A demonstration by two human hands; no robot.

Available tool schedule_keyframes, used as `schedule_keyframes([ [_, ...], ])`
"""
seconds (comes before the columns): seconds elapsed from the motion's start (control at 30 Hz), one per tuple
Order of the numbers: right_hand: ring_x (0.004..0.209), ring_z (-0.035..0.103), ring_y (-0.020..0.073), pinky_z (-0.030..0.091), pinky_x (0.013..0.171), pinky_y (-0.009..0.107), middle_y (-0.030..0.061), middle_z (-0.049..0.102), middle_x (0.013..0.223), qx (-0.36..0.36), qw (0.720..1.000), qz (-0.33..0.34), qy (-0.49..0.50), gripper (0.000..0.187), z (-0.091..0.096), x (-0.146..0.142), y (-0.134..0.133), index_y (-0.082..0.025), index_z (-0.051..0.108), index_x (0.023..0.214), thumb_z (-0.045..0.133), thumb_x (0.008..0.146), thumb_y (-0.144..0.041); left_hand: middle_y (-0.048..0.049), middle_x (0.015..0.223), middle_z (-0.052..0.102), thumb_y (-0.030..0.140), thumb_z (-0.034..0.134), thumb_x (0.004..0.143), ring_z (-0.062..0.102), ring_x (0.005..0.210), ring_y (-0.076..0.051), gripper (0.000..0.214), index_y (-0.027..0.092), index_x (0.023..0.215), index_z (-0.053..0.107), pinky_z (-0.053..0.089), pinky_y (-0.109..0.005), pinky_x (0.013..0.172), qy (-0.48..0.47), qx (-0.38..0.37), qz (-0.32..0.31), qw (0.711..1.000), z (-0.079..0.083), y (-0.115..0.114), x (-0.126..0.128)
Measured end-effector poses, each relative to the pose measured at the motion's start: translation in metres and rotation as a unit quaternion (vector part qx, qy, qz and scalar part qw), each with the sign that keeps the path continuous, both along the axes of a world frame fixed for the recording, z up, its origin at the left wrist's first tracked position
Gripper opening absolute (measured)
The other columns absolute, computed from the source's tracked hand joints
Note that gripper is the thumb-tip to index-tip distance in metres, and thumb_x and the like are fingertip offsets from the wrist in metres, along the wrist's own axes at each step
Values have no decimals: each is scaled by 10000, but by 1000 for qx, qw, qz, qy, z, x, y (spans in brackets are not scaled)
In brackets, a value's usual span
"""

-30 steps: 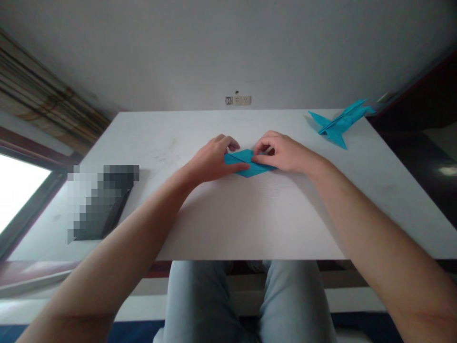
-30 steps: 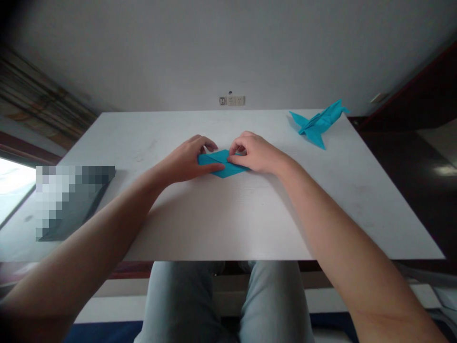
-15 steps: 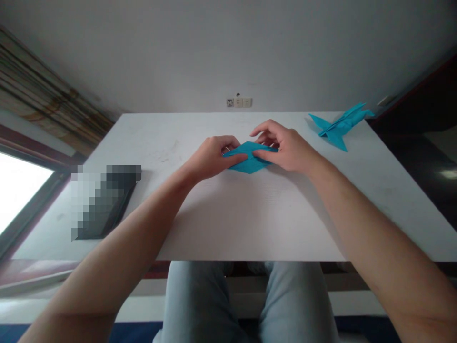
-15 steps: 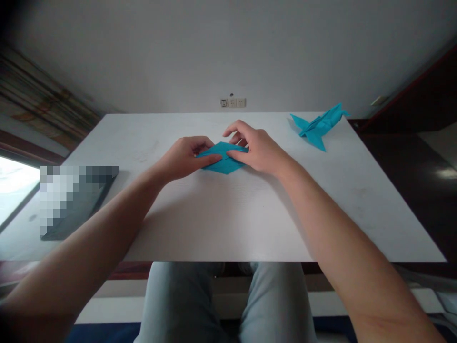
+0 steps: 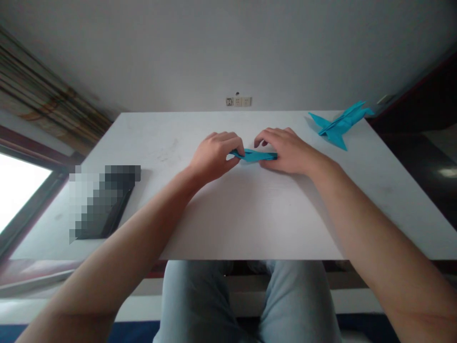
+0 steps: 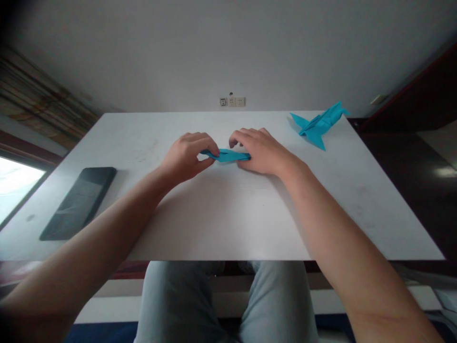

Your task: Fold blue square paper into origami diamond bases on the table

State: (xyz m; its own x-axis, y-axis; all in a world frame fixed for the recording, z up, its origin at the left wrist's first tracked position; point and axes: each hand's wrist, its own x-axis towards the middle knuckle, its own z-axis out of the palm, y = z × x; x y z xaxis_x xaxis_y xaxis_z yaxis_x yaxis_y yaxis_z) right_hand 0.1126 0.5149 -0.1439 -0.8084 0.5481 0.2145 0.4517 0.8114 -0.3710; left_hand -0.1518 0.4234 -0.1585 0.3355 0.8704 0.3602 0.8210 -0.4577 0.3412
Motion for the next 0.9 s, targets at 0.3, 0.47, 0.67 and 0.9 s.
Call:
schedule_keyframes([
  [0.3,1185,713,365,421,1138,519,109,793,1277,-49,997,64,-19,132,1,5,4,-288,845,1049,841,946,-371,-61,1130,861,328,923,899,790,1009,-251,231,242,1085,817,567,-349,926,-44,-77,-51,995,-5,-1,-6],
  [0.47,1109,703,341,436,1061,466,101,785,1208,-19,999,43,1,101,0,3,4,-284,821,1047,803,948,-272,-74,1181,862,214,820,930,804,1070,-260,175,244,1103,823,574,-362,971,-28,-48,-46,997,-3,-2,-2],
  [0.67,1056,699,325,456,981,430,88,772,1165,-8,1000,27,-11,149,-4,-4,0,-280,794,1054,753,944,-189,-91,1171,851,130,700,904,798,1110,-290,246,230,1084,836,587,-398,1020,-6,-26,-9,1000,-5,1,-1],
  [0.9,927,662,262,452,831,382,56,762,1081,-56,997,32,-30,91,-2,-3,-3,-294,844,1024,844,1003,-383,-81,1124,864,244,767,938,799,1066,-289,166,254,1071,865,604,-406,1011,-5,-47,-30,998,-5,-2,-2],
])
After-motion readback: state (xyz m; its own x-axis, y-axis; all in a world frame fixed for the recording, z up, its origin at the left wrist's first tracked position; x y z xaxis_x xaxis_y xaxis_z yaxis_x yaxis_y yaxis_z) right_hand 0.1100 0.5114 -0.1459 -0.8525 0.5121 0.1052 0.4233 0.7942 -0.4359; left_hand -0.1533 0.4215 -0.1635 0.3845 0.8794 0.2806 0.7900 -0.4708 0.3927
